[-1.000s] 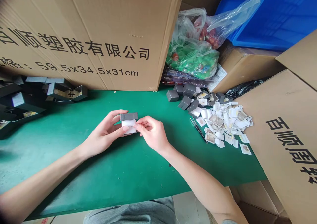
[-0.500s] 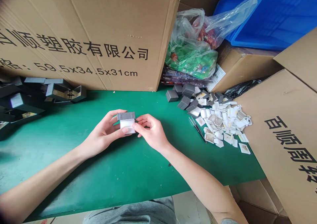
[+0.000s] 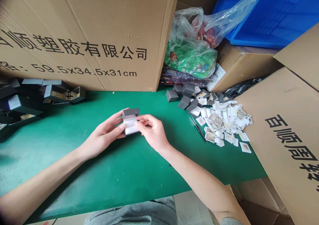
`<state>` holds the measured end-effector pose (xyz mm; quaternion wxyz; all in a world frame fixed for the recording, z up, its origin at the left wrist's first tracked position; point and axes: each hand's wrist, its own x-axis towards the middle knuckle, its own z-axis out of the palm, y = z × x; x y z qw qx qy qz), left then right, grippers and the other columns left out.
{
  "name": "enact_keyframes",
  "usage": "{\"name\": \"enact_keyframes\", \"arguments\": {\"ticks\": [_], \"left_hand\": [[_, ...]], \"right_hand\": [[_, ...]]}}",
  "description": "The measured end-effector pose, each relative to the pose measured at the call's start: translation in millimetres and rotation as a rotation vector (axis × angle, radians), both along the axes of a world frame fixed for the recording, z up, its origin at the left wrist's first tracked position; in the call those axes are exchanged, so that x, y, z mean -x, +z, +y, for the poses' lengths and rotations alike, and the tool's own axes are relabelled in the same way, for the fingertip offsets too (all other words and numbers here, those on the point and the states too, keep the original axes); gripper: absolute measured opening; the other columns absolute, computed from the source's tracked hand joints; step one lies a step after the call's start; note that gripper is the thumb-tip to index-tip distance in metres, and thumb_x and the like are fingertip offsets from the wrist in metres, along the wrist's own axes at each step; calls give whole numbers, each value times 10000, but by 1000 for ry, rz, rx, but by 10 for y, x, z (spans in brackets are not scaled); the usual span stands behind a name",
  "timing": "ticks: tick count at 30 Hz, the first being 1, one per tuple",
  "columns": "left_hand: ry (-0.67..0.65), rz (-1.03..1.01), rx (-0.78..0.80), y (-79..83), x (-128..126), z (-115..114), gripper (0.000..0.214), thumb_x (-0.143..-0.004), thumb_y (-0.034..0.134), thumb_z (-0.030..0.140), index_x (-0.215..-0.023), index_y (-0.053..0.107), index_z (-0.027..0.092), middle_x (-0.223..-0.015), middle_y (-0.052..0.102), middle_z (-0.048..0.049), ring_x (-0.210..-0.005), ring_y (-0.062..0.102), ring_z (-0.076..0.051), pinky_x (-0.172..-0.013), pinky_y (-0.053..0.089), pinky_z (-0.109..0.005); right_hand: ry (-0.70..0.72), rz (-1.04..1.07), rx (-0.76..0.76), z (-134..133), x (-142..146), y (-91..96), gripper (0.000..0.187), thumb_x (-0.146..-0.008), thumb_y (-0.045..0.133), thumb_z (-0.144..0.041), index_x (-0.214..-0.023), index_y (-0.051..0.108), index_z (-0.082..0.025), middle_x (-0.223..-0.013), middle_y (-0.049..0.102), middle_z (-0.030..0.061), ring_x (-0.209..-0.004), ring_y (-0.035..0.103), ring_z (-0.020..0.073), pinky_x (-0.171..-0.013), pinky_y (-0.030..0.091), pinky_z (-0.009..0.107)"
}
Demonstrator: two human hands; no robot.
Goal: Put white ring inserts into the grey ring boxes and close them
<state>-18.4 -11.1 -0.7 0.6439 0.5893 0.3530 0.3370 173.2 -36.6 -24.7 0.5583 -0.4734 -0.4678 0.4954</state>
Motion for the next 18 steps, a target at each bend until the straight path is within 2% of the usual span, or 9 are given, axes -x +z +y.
{"name": "enact_keyframes", "arguments": {"ticks": [4,10,15,18], "left_hand": [[0,1,1,-40,1,24,654,-889,690,472,-1467,469,262,-1448,593,-127,-1233,633,-337,-982,582,-468],[24,-13,-36,-58,11,47,640,-870,717,465,-1434,499,253,-1392,637,-134,-1187,659,-331,-955,584,-475],[76,59,-139,-12,35,70,618,-848,738,471,-1385,585,206,-1405,635,-107,-1323,557,-343,-1117,460,-481],[49,68,-144,-12,52,79,563,-864,711,494,-1337,637,198,-1355,672,-93,-1310,566,-348,-1138,438,-477]], "right_hand": [[1,-52,-3,-8,6,-24,315,-823,713,-460,-990,716,-193,-851,660,27,-679,579,123,-545,492,235],[24,-258,-228,-47,-27,-21,231,-903,655,-416,-1016,740,-234,-1011,632,50,-836,620,144,-676,528,259],[221,-358,-325,-29,-121,21,415,-873,717,-389,-1275,670,-299,-1149,612,58,-911,627,155,-707,564,273],[236,-357,-336,-21,-131,7,432,-872,722,-385,-1294,665,-312,-1172,628,60,-927,642,165,-730,591,292]]}}
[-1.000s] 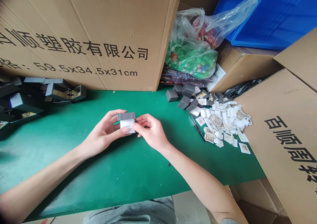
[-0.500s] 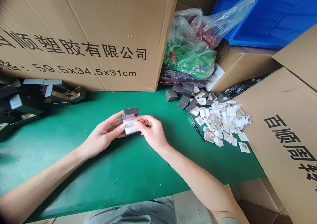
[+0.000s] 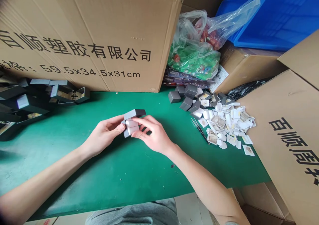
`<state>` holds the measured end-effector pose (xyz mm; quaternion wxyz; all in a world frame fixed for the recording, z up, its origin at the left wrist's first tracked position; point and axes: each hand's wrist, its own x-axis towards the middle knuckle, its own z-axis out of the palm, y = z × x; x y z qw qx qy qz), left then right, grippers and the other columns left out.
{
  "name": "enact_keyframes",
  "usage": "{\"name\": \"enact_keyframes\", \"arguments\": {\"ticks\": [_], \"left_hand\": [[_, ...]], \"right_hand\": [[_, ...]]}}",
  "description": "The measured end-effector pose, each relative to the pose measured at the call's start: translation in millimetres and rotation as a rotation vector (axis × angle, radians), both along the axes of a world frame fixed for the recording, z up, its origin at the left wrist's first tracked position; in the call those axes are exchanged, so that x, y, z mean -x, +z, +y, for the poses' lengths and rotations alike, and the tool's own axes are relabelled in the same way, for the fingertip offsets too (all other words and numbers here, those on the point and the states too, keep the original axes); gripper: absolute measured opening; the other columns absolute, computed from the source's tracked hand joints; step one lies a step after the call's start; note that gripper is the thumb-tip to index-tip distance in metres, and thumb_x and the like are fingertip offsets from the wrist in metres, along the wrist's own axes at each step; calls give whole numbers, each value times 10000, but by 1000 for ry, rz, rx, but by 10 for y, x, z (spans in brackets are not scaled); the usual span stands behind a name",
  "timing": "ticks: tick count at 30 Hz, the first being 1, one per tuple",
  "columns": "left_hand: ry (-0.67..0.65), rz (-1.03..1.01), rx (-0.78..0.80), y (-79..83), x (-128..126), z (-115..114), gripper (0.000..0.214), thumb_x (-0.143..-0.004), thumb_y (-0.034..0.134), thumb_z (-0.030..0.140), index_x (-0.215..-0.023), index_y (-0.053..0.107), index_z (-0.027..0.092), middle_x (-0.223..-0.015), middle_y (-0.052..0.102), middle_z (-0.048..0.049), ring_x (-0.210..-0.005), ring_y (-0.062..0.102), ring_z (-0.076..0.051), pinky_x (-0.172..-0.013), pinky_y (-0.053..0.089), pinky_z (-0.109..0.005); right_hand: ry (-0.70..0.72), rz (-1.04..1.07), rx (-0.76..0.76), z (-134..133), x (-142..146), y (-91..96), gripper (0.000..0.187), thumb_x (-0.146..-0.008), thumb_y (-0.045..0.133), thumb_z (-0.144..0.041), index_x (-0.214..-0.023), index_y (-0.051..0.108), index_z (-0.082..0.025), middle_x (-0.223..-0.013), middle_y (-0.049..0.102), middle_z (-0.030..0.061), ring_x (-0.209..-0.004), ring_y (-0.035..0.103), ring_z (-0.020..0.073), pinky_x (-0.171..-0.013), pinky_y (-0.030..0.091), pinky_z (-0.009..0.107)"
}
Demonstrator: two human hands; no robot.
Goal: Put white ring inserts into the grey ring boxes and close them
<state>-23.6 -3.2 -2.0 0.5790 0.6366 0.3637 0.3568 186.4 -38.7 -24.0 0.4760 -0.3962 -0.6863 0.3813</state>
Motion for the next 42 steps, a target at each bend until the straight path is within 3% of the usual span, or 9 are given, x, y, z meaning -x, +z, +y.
{"name": "enact_keyframes", "arguments": {"ticks": [6,10,22,26,31,35,39,42], "left_hand": [[-45,-86,172,-33,1,-13,661,-896,663,520,-1451,491,205,-1274,704,-120,-1132,685,-298,-986,570,-460],[-41,-120,181,-15,1,-10,625,-867,704,507,-1391,528,216,-1299,685,-124,-1115,696,-283,-968,583,-438],[-141,-114,161,-66,41,20,620,-876,710,475,-1404,512,216,-1259,706,-143,-1059,720,-270,-909,603,-383],[-94,-109,156,-61,54,34,647,-868,710,498,-1412,501,218,-1223,721,-133,-1023,725,-255,-887,607,-373],[-56,-88,157,-62,68,45,726,-824,751,514,-1425,489,201,-1166,734,-136,-982,725,-254,-872,604,-389],[-42,-85,90,-64,43,53,728,-819,755,515,-1426,490,213,-1198,704,-129,-978,711,-235,-853,591,-340],[-44,-60,-45,-74,-10,19,718,-785,799,475,-1400,520,231,-1185,650,-101,-969,696,-230,-814,593,-312],[-49,-12,-87,-94,-30,-23,732,-787,807,430,-1427,490,269,-1213,605,-88,-966,695,-229,-801,611,-329]], "right_hand": [[-116,49,-84,-11,57,-87,342,-860,745,-353,-1193,733,-275,-1078,710,50,-832,682,147,-717,608,287],[-98,46,-121,-13,78,-79,306,-888,713,-301,-1193,737,-285,-1113,718,48,-845,678,141,-681,600,266],[-180,187,41,-7,135,-139,252,-743,847,-339,-982,813,-269,-1004,709,50,-883,678,180,-674,586,280],[-104,160,41,-24,153,-119,296,-841,757,-392,-1113,781,-277,-993,663,42,-869,644,153,-703,579,281],[-48,79,-36,-59,157,-57,286,-944,628,-352,-1182,753,-256,-1033,642,56,-944,632,153,-871,552,316],[-55,192,102,-31,160,-57,302,-919,651,-412,-1152,756,-251,-1122,660,73,-981,655,179,-821,568,316],[-125,380,301,-4,169,-42,303,-826,748,-450,-987,756,-194,-972,721,63,-879,680,186,-779,574,325],[-97,437,354,-19,181,-26,346,-779,789,-444,-1004,732,-187,-947,737,57,-863,685,194,-779,579,337]]}}
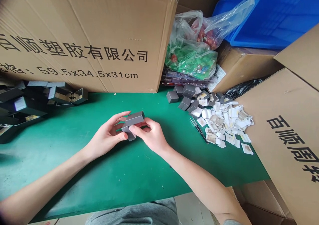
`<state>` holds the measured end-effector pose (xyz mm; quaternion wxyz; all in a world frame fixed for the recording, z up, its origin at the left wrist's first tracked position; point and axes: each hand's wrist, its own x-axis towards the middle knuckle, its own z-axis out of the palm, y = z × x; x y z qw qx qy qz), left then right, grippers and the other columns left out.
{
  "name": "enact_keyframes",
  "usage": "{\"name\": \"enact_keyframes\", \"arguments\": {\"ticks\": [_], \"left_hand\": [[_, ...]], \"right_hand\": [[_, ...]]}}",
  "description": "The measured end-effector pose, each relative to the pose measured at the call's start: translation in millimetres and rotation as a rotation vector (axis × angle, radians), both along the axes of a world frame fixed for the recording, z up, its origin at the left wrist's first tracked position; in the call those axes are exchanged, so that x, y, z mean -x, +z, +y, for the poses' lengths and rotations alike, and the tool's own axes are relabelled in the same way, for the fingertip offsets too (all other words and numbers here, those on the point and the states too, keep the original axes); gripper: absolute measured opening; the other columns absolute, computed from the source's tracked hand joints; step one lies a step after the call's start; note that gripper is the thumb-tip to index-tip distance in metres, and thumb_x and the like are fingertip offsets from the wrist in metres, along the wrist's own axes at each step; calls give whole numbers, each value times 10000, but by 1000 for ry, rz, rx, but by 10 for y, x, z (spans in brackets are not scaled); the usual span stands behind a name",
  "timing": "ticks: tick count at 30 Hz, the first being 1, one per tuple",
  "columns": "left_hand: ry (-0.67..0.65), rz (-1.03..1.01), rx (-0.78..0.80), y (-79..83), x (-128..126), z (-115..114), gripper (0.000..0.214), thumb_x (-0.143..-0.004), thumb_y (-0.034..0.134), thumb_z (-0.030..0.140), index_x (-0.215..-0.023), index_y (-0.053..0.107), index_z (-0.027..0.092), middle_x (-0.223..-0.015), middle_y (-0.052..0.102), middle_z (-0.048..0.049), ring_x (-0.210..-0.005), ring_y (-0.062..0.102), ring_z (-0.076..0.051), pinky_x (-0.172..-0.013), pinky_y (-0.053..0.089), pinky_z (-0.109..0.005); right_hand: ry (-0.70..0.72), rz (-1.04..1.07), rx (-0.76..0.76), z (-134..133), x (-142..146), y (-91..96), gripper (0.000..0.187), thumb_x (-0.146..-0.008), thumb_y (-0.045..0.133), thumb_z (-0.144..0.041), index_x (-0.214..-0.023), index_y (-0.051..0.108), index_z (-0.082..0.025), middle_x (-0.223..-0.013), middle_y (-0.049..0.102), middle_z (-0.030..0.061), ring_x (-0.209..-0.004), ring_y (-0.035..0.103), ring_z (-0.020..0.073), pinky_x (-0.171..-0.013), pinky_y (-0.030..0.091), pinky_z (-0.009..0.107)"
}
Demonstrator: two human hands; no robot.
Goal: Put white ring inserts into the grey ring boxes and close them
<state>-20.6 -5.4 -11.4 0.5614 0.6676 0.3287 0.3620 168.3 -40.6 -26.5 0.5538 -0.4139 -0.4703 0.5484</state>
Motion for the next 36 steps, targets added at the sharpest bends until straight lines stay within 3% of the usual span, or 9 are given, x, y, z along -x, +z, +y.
{"name": "enact_keyframes", "arguments": {"ticks": [6,13,20,28,36], "left_hand": [[50,147,-211,-24,16,-36,753,-776,816,407,-1444,481,319,-1269,579,-73,-1137,629,-275,-943,601,-437],[47,256,-334,0,39,-54,763,-776,801,467,-1452,467,352,-1215,574,-53,-1105,610,-255,-912,621,-435],[67,333,-462,24,27,-79,762,-777,777,533,-1440,465,325,-1115,588,-49,-1008,622,-231,-834,630,-385],[53,336,-468,-4,19,-103,760,-786,774,514,-1435,434,312,-1183,589,-59,-1067,627,-234,-875,618,-395],[24,390,-550,-55,47,-95,746,-803,755,522,-1427,409,305,-1252,581,-89,-1104,629,-269,-870,609,-424]], "right_hand": [[67,-18,-43,-16,-17,9,312,-786,787,-420,-999,765,-193,-1112,725,82,-949,695,215,-874,575,374],[211,-12,1,41,-120,53,323,-746,804,-418,-972,782,-188,-1162,724,86,-1023,691,244,-949,562,422],[36,-101,-75,0,-65,-3,251,-761,785,-432,-815,760,-188,-948,743,67,-889,702,223,-832,585,371],[-23,-282,-169,-95,-49,85,142,-861,698,-329,-859,774,-209,-982,723,62,-926,670,208,-826,562,334],[-7,-299,-115,-100,-46,94,131,-840,694,-293,-804,752,-181,-961,707,68,-897,663,207,-800,549,325]]}}
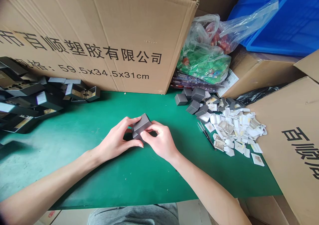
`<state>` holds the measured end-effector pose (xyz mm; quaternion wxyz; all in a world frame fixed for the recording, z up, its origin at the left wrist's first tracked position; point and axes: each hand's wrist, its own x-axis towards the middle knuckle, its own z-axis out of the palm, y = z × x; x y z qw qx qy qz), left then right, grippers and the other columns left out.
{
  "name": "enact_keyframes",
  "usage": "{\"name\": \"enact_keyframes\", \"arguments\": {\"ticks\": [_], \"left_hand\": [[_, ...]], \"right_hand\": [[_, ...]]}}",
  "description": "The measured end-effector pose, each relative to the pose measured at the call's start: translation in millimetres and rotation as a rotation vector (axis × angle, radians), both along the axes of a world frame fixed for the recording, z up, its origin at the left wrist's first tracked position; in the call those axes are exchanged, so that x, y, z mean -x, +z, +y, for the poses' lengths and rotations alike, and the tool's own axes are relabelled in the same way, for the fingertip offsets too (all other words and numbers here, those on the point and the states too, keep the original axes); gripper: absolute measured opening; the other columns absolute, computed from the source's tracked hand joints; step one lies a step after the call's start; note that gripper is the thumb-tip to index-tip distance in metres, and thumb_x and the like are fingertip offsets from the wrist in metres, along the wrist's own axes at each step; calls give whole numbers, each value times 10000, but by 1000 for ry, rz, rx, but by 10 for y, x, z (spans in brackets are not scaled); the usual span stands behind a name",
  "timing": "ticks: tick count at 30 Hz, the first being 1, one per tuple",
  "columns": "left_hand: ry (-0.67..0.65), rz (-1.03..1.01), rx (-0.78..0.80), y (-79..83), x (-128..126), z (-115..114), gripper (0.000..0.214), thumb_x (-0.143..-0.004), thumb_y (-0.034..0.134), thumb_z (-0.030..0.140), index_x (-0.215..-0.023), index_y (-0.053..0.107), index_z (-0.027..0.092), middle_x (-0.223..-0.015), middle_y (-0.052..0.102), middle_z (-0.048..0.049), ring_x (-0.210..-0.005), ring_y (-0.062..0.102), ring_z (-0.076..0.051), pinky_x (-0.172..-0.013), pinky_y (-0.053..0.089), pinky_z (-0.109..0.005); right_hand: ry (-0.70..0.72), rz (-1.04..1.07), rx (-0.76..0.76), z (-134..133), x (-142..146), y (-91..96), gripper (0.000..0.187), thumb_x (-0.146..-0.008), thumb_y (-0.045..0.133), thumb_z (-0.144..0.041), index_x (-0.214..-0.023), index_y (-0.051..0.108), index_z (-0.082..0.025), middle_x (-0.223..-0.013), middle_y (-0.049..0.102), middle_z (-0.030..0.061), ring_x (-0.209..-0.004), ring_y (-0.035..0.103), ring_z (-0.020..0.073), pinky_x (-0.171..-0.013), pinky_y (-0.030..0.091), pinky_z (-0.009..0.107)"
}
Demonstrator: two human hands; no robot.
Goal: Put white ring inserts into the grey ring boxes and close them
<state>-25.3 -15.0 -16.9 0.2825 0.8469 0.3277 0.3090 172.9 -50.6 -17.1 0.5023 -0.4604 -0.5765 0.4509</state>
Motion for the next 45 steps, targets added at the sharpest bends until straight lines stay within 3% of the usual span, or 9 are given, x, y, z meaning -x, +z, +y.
{"name": "enact_keyframes", "arguments": {"ticks": [8,14,22,28,31,34,39,42,45], "left_hand": [[31,-81,103,54,-65,-42,666,-833,740,498,-1403,446,318,-1256,577,-76,-1126,624,-253,-867,636,-407],[99,-118,96,57,-90,-68,670,-838,743,466,-1420,445,318,-1236,559,-71,-1137,595,-237,-857,643,-374],[108,-115,61,61,-80,-63,657,-850,729,469,-1422,441,327,-1195,560,-74,-1128,602,-252,-869,643,-421],[62,-124,-13,45,-53,-53,663,-868,725,431,-1443,406,348,-1278,545,-79,-1163,590,-242,-898,627,-389],[28,-105,-82,44,-28,-46,664,-878,721,402,-1453,392,345,-1287,548,-79,-1167,591,-231,-935,606,-379],[-3,-67,-146,36,-10,-37,648,-896,700,386,-1460,386,332,-1295,556,-87,-1179,589,-234,-968,581,-382],[-80,-1,-222,19,0,-31,603,-938,646,360,-1474,373,318,-1288,561,-100,-1132,613,-228,-939,576,-368],[-103,16,-218,19,0,-35,606,-946,634,356,-1487,361,325,-1285,554,-102,-1119,616,-226,-913,585,-364],[-90,-9,-148,28,-3,-46,632,-942,642,360,-1502,350,346,-1291,537,-95,-1153,600,-230,-902,603,-360]], "right_hand": [[-5,-14,-25,36,-6,-34,186,-819,644,-244,-968,734,-178,-1010,705,68,-937,646,210,-848,538,330],[-14,120,-23,46,-12,-4,154,-785,625,-210,-907,709,-171,-943,674,56,-882,642,195,-805,545,314],[-34,193,20,61,9,5,119,-753,633,-243,-853,660,-185,-876,654,35,-845,637,187,-767,546,304],[11,196,24,96,-16,-21,202,-863,632,-380,-780,625,-196,-866,643,31,-821,590,162,-778,513,293],[89,210,91,132,-71,-57,251,-862,668,-429,-799,631,-190,-762,600,9,-680,521,124,-658,467,270],[255,196,200,153,-153,-67,219,-828,715,-393,-837,636,-188,-631,533,-33,-570,455,103,-570,403,259],[462,84,307,149,-282,-2,293,-844,702,-380,-675,582,-173,-563,564,-18,-528,495,105,-522,367,251],[502,60,288,146,-301,23,336,-877,672,-413,-661,602,-166,-582,588,-5,-541,509,106,-548,400,254],[480,55,240,151,-270,12,338,-884,677,-405,-654,620,-165,-636,621,14,-648,569,134,-695,476,291]]}}
